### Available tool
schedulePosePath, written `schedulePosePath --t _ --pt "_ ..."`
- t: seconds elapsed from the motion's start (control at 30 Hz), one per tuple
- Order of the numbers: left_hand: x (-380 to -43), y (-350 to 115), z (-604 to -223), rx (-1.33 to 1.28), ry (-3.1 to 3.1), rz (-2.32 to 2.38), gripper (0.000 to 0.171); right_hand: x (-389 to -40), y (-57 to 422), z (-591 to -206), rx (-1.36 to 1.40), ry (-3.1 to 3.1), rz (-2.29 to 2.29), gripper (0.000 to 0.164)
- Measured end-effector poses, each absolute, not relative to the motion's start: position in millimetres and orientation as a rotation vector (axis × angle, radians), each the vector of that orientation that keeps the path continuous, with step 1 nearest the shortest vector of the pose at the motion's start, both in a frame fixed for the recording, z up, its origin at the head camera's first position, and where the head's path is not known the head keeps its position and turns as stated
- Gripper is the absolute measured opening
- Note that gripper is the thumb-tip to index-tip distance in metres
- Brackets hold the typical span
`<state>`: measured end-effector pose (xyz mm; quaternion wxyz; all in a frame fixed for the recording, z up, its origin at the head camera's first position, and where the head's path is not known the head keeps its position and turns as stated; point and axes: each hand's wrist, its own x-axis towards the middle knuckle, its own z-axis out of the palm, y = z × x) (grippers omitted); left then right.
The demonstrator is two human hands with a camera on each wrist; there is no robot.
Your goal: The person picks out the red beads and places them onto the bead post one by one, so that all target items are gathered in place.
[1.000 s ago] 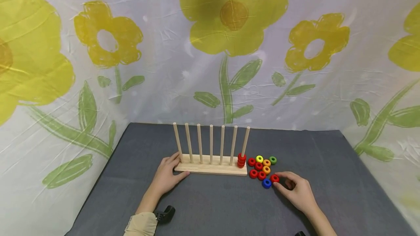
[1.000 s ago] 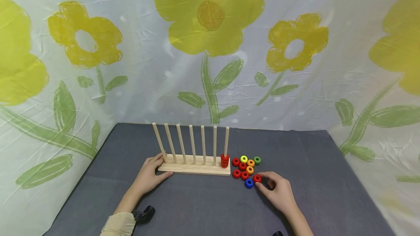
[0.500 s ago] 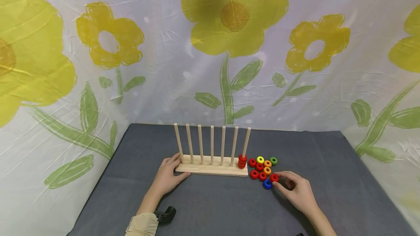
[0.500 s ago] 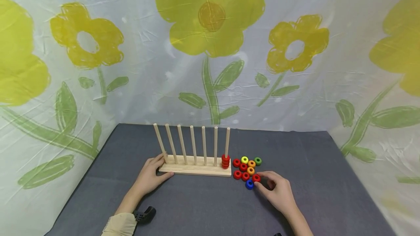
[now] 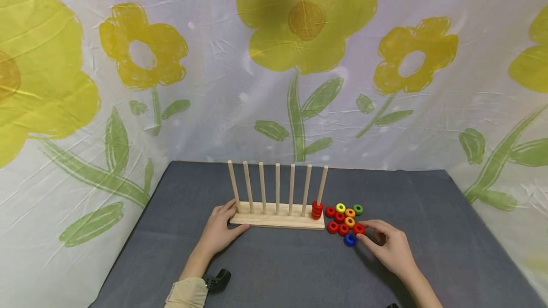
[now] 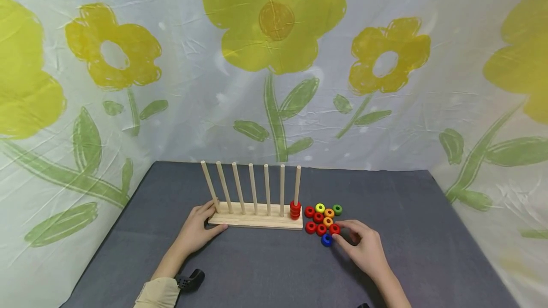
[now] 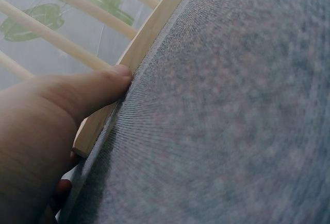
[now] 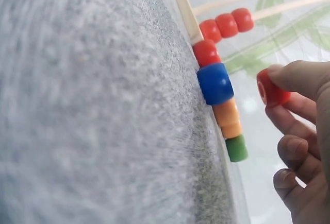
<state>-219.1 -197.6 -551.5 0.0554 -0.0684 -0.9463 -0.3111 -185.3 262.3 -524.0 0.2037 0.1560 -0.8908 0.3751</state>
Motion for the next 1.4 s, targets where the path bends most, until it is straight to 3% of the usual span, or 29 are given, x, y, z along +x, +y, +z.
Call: schedulePosePath --t 1.4 --pt "-219 -198 -550 -0.227 -2.869 -0.956 0.078 -197 260 -502 0.448 -2.46 0.993 0.03"
